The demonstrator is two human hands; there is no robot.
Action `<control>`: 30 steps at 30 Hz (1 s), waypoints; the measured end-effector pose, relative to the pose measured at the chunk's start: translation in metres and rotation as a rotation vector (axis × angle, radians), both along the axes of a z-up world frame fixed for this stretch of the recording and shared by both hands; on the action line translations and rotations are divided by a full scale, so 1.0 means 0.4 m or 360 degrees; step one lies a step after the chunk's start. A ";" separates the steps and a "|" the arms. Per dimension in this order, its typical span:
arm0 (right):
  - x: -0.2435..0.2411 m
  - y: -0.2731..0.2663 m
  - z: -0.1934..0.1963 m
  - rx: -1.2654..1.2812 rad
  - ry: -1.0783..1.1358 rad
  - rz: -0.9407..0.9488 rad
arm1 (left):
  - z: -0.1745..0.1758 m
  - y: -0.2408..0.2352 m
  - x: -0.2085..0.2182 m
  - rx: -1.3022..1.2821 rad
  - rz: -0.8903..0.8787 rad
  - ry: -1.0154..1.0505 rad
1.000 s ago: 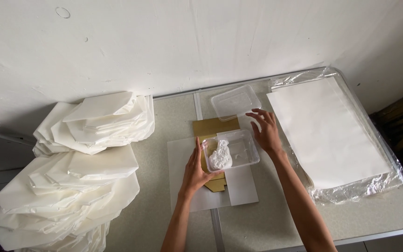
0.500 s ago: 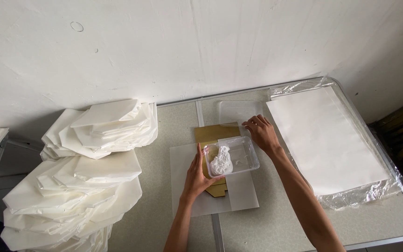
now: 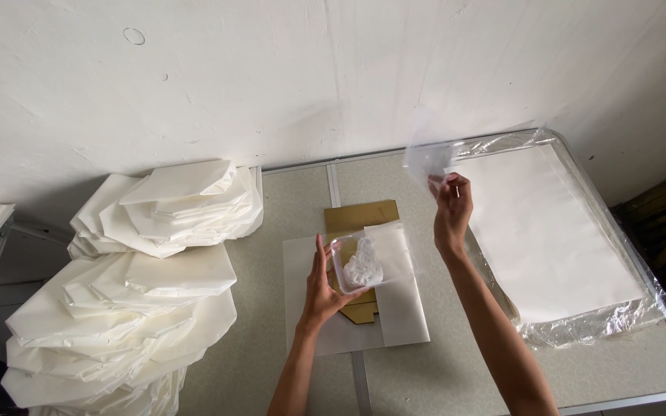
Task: Wrapping a cardboard template in white fabric or paper using glue applied by hand
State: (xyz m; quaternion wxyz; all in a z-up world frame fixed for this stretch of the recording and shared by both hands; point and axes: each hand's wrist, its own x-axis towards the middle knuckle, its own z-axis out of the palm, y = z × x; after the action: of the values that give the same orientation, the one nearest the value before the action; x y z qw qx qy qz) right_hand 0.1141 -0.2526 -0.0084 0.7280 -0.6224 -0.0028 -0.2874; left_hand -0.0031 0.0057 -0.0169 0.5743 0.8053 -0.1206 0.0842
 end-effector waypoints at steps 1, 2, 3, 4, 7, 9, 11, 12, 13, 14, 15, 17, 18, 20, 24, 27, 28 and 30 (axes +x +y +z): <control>0.000 0.012 0.001 -0.0003 -0.0001 0.0002 | -0.004 0.004 0.002 -0.0003 0.0002 -0.0001; 0.000 0.023 0.003 0.0357 0.0023 0.0042 | -0.007 0.009 0.004 -0.0058 0.0019 0.0091; 0.002 0.035 0.006 0.0716 0.0046 0.0083 | -0.011 0.014 0.007 -0.0113 0.0034 0.0180; 0.012 0.042 -0.018 0.0714 0.0043 0.0085 | -0.035 0.020 0.015 -0.0116 0.0036 0.0177; 0.066 0.058 -0.104 0.1045 0.0215 0.0132 | -0.090 0.038 0.039 -0.0341 -0.0005 0.0385; 0.120 0.058 -0.190 0.1041 0.0654 0.0230 | -0.109 0.048 0.044 -0.0549 0.0006 0.0455; 0.106 0.057 -0.185 0.0956 0.0721 0.0211 | -0.121 0.050 0.031 -0.0652 0.0015 0.0485; 0.109 0.057 -0.177 0.0865 0.0779 0.0194 | -0.125 0.052 0.034 -0.0760 0.0022 0.0506; 0.107 0.054 -0.165 0.0859 0.0782 0.0202 | -0.132 0.055 0.039 -0.0766 0.0030 0.0504; 0.106 0.051 -0.154 0.0679 0.0878 0.0281 | -0.140 0.058 0.044 -0.0798 0.0041 0.0504; 0.097 0.047 -0.147 0.0505 0.0977 0.0348 | -0.148 0.061 0.047 -0.0825 0.0043 0.0515; 0.076 0.033 -0.121 0.0179 0.1021 0.0463 | -0.138 0.061 0.045 -0.0798 0.0056 0.0504; 0.066 0.025 -0.107 -0.0151 0.1052 0.0577 | -0.132 0.060 0.046 -0.0771 0.0067 0.0484; 0.047 0.005 -0.049 -0.0496 0.0882 0.0449 | -0.122 0.057 0.045 -0.0749 0.0041 0.0490; 0.031 -0.049 -0.010 -0.1864 0.0703 -0.0084 | -0.116 0.056 0.042 -0.0738 0.0028 0.0533; 0.037 -0.081 -0.107 -0.2196 0.0717 -0.0071 | -0.108 0.058 0.040 -0.0700 0.0033 0.0520; 0.032 -0.077 -0.119 -0.2194 0.0715 -0.0076 | -0.105 0.056 0.043 -0.0699 0.0030 0.0516; 0.019 -0.072 -0.144 -0.2200 0.0605 -0.0124 | -0.102 0.049 0.043 -0.0640 0.0039 0.0474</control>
State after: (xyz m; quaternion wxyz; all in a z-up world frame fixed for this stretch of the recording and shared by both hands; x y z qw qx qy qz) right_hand 0.1216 -0.2812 -0.0661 0.1444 -0.9800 -0.0350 -0.1322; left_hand 0.0142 0.0254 -0.0575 0.7333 0.6798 -0.0057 -0.0062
